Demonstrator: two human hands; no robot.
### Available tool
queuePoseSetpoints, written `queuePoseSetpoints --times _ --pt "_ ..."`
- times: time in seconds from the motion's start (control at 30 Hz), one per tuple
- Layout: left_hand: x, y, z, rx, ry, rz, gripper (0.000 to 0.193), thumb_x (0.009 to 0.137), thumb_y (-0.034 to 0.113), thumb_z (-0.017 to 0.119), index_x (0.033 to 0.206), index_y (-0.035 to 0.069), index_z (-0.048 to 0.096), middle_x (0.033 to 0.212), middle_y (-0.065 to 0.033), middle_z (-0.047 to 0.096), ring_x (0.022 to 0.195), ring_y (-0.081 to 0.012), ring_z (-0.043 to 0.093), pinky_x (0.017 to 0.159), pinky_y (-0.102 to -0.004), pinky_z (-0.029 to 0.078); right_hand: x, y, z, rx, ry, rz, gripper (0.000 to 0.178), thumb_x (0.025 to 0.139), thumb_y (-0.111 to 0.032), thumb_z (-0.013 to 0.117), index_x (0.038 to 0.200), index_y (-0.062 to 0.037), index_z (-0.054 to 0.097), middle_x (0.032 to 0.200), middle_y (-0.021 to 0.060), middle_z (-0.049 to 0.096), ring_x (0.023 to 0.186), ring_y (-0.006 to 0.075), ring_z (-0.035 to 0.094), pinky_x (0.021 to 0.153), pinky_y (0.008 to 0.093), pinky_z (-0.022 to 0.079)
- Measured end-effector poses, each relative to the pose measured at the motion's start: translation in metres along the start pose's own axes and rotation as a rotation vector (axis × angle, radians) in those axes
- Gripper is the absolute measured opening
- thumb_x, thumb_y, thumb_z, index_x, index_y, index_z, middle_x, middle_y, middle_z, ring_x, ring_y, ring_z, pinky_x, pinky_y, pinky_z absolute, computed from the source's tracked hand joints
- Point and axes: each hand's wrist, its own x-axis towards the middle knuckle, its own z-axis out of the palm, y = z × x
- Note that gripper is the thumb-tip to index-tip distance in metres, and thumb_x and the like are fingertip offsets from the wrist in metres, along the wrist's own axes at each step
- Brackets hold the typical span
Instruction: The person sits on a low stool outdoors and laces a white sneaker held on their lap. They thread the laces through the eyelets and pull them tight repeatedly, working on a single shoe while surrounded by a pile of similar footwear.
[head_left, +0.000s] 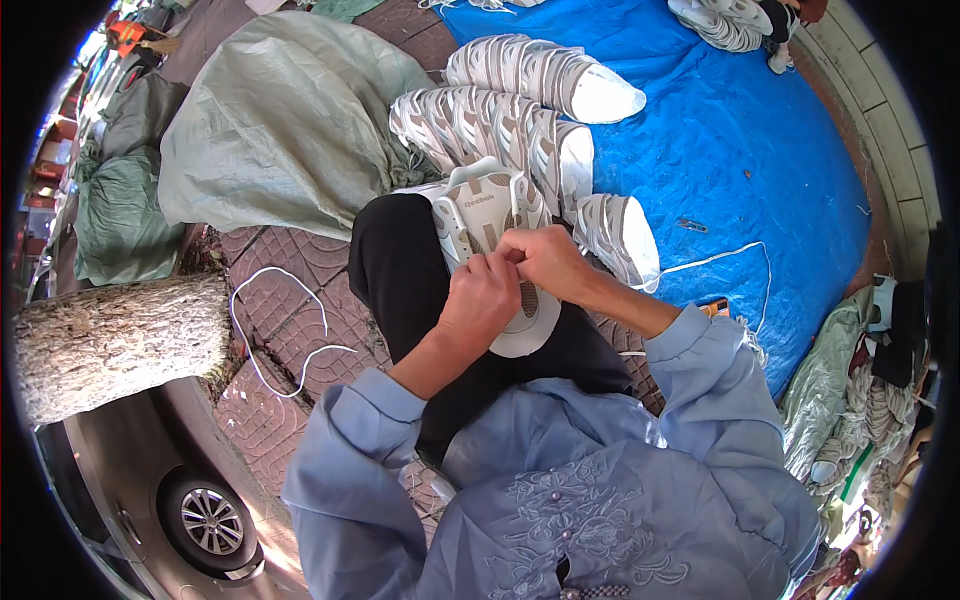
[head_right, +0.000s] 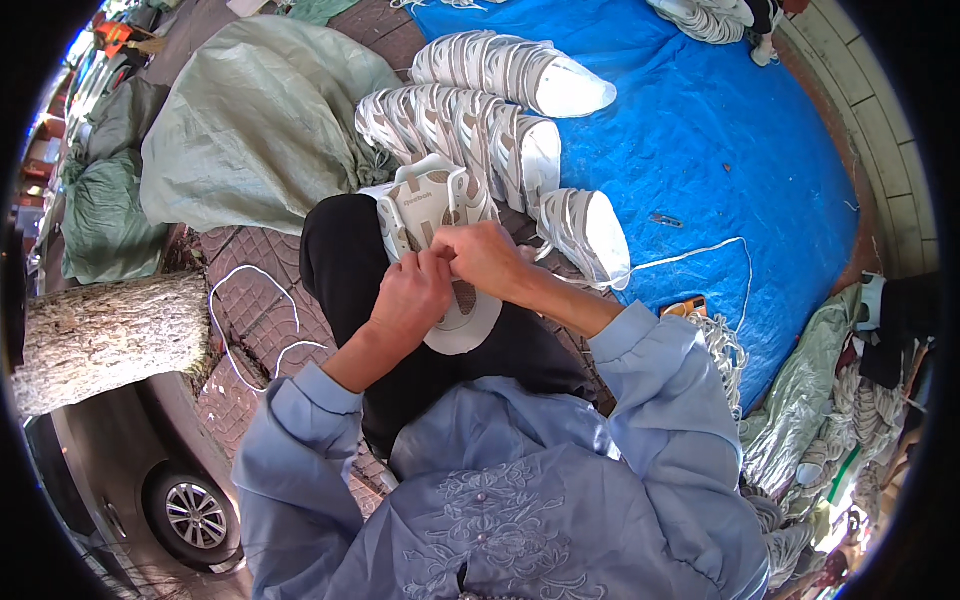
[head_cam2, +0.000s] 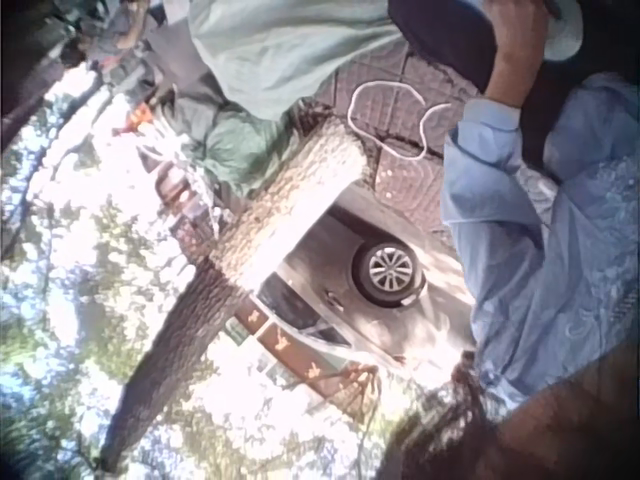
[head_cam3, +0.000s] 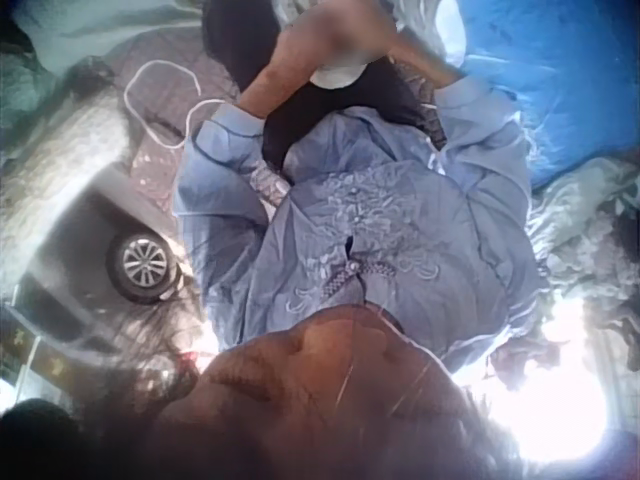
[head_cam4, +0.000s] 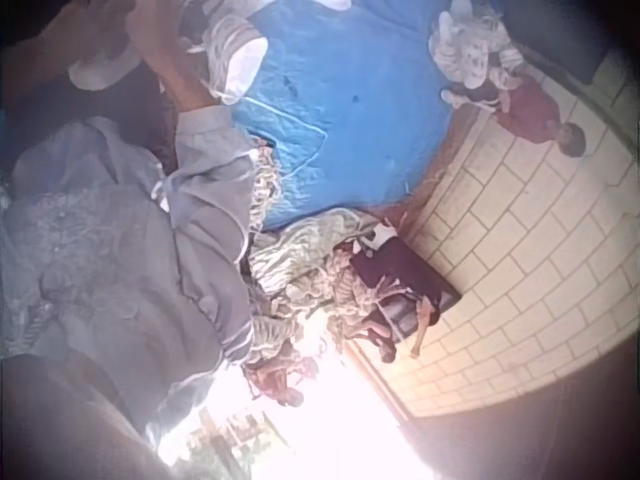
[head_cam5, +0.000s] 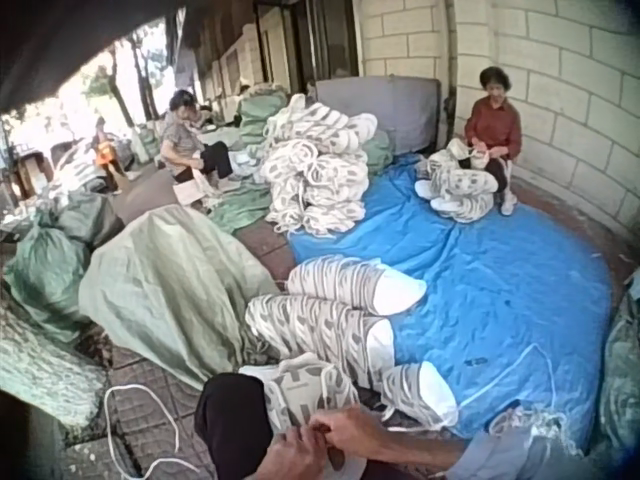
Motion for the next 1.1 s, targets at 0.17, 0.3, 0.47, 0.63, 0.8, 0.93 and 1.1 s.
queuePoseSetpoints --times 0.17,0.3,0.47,0.63,0.8,0.93,1.1 --pt "-0.004 -0.017 -0.012 -0.023 -0.090 -0.052 0.010 0.063 0.008 0.055 0.070 0.005 0.048 0.066 -0.0057 0.045 0.058 -0.0176 0.051 0.045 -0.0270 0.045 -0.002 -0.005 -0.005 0.028 -0.052 0.093 0.023 0.061 0.001 0.063 0.083 -0.0015 0.059 0.061 0.0076 0.059 0.055 0.0125 0.057 0.053 0.0253 0.045" --pt "-0.008 -0.019 -0.013 -0.291 -0.048 -0.063 0.015 0.063 0.007 0.055 0.075 0.002 0.050 0.070 -0.0073 0.047 0.061 -0.0184 0.053 0.049 -0.0284 0.047 -0.001 -0.001 -0.004 0.110 -0.005 0.078 0.022 0.063 0.003 0.059 0.085 -0.0005 0.059 0.059 0.0068 0.058 0.054 0.0080 0.054 0.053 0.0237 0.045" --pt "-0.011 -0.003 -0.004 -0.132 -0.068 0.021 0.012 0.063 0.009 0.054 0.072 0.003 0.049 0.069 -0.0067 0.044 0.063 -0.0190 0.051 0.049 -0.0285 0.044 -0.002 0.009 -0.003 0.115 0.006 0.013 0.019 0.065 -0.001 0.060 0.083 -0.0006 0.059 0.061 0.0077 0.058 0.055 0.0085 0.054 0.053 0.0244 0.044" --pt "-0.003 0.002 0.001 -0.033 -0.011 0.023 0.016 0.063 0.014 0.054 0.074 0.003 0.053 0.068 -0.0059 0.045 0.061 -0.0168 0.048 0.046 -0.0262 0.040 -0.001 0.012 -0.004 -0.040 0.015 -0.028 0.019 0.065 -0.008 0.063 0.084 -0.0054 0.059 0.065 0.0105 0.060 0.059 0.0175 0.060 0.055 0.0277 0.046" --pt "0.001 0.008 0.001 0.098 0.058 -0.017 0.016 0.063 0.015 0.053 0.071 0.001 0.056 0.064 -0.0057 0.043 0.056 -0.0183 0.046 0.041 -0.0294 0.033 0.000 0.013 -0.004 0.100 0.000 0.096 0.027 0.060 -0.005 0.068 0.087 -0.0041 0.060 0.067 0.0105 0.062 0.060 0.0151 0.061 0.056 0.0258 0.046" --pt "0.004 0.009 0.006 0.176 -0.050 0.073 0.018 0.064 0.014 0.053 0.073 -0.001 0.057 0.064 -0.0078 0.045 0.055 -0.0186 0.047 0.037 -0.0318 0.035 0.000 0.011 -0.008 0.162 -0.026 0.068 0.026 0.061 -0.003 0.067 0.086 -0.0035 0.060 0.067 0.0104 0.062 0.060 0.0160 0.061 0.056 0.0259 0.047" --pt "0.007 0.001 0.010 -0.082 -0.075 0.061 0.018 0.066 0.012 0.054 0.079 -0.001 0.055 0.066 -0.0090 0.049 0.056 -0.0193 0.053 0.040 -0.0312 0.042 -0.003 0.005 -0.013 0.025 -0.011 -0.049 0.027 0.060 -0.003 0.068 0.086 -0.0033 0.060 0.069 0.0108 0.062 0.062 0.0182 0.062 0.057 0.0267 0.047"
